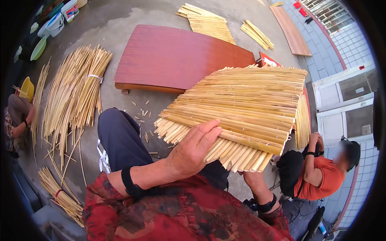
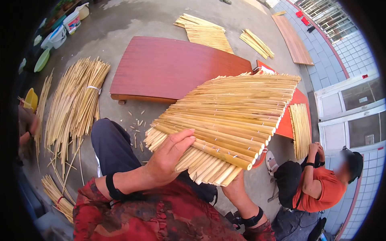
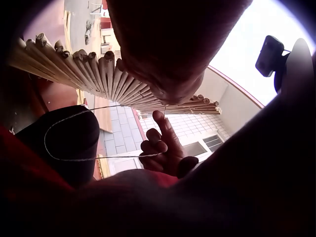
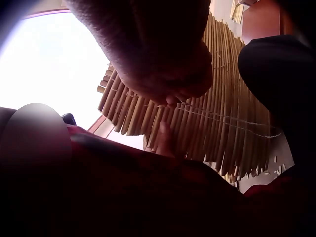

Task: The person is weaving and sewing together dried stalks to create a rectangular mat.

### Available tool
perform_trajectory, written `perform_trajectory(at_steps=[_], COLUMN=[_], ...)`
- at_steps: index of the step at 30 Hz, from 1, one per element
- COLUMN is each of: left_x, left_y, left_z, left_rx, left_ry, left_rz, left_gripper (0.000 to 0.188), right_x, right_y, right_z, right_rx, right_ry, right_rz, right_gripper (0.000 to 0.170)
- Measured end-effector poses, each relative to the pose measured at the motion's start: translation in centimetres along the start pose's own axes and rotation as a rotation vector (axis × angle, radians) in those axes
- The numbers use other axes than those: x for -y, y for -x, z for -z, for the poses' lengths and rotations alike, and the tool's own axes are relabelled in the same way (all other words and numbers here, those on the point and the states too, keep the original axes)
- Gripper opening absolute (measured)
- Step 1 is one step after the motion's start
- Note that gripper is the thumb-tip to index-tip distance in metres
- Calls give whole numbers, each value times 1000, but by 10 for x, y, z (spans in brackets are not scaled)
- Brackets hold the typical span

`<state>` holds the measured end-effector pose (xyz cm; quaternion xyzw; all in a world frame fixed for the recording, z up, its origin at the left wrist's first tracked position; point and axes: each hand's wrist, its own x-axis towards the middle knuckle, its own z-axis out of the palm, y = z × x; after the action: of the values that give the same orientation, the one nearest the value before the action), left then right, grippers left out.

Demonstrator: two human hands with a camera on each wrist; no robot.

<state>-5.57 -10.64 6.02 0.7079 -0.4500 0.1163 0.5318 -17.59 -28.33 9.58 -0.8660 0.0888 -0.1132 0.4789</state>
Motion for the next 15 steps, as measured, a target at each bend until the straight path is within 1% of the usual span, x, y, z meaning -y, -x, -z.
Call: perform_trajectory(at_steps=[3,5,8,15], left_x=[0,1,0,1], left_y=[-1,-1,0,-1], left_z=[-1,0,0,-2], left_rx=[57,78,118,131], left_ry=[28,24,36,84], left_rz=[1,-32,-22,8], left_gripper=[49,51,53,56], right_x=[0,0,-2,-5], right_y=[1,1,0,-5], right_z=[1,2,1,-4], right_rx=[1,-1,-5,-7], right_ry=[-2,-6,-18,-35], right_rz=[3,8,3,-9], right_gripper=[29,29,29,29])
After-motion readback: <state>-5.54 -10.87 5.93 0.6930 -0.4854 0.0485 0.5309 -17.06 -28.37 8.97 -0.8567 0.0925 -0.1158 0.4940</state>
